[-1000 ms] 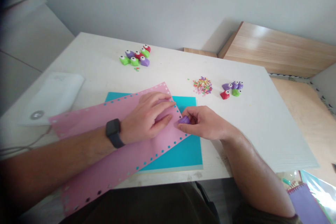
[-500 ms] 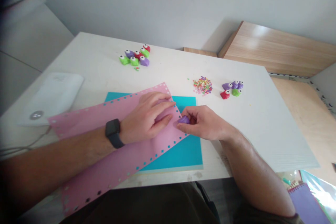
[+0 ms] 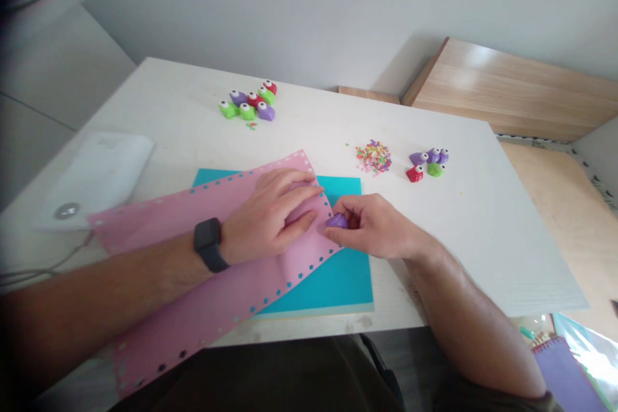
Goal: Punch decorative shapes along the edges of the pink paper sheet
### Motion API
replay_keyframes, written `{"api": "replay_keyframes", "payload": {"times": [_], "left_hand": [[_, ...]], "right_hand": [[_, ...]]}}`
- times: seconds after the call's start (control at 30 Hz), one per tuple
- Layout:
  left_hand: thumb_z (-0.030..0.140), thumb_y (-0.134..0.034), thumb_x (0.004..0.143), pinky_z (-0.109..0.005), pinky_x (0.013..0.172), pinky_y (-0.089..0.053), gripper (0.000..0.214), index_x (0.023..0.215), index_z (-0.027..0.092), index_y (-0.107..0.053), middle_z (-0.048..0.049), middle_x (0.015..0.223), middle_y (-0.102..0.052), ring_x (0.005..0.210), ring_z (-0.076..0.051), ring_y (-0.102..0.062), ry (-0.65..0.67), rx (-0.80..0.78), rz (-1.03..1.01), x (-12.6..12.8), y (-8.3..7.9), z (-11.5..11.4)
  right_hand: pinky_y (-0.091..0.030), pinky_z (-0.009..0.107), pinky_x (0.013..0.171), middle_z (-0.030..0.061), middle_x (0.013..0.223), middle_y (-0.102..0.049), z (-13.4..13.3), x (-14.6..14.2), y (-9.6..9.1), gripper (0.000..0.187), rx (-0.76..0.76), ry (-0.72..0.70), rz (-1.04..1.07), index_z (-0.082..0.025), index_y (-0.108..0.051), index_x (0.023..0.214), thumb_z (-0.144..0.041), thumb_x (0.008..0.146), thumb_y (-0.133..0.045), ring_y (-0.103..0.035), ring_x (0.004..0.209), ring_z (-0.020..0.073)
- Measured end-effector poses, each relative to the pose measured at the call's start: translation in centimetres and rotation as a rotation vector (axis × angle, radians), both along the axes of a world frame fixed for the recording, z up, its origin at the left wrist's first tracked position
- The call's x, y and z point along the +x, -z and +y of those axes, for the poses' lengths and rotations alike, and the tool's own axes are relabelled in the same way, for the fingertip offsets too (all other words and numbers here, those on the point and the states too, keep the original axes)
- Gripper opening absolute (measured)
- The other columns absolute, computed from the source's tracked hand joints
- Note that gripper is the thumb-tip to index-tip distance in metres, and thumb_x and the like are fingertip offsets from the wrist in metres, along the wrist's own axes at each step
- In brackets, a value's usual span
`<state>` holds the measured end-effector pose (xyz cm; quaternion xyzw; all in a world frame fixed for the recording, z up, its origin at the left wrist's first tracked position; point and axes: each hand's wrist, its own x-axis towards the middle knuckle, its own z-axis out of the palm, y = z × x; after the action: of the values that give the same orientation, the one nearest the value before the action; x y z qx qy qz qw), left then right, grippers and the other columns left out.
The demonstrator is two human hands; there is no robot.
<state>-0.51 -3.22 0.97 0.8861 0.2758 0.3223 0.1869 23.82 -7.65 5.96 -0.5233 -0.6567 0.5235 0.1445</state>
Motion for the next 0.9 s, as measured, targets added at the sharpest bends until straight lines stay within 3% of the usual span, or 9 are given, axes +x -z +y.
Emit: {"api": "replay_keyframes", "payload": {"times": [0.9], "left_hand": [[0.027,-0.06,0.098,-0.053,0.115,-0.041,0.034,0.131,0.02,-0.063,-0.0141,0.137,-0.06,0.131,-0.03,-0.054,0.002,0.011,-0.017,-0.01,-0.08,-0.05]], "right_hand": [[-0.03,0.024,0.05,-0.0069,0.063,-0.049,-0.06,-0.45,0.5,0.023,0.052,0.016,-0.049,-0.017,-0.066,0.088,-0.039,0.091,-0.073,-0.038,0.057,0.0075]]}}
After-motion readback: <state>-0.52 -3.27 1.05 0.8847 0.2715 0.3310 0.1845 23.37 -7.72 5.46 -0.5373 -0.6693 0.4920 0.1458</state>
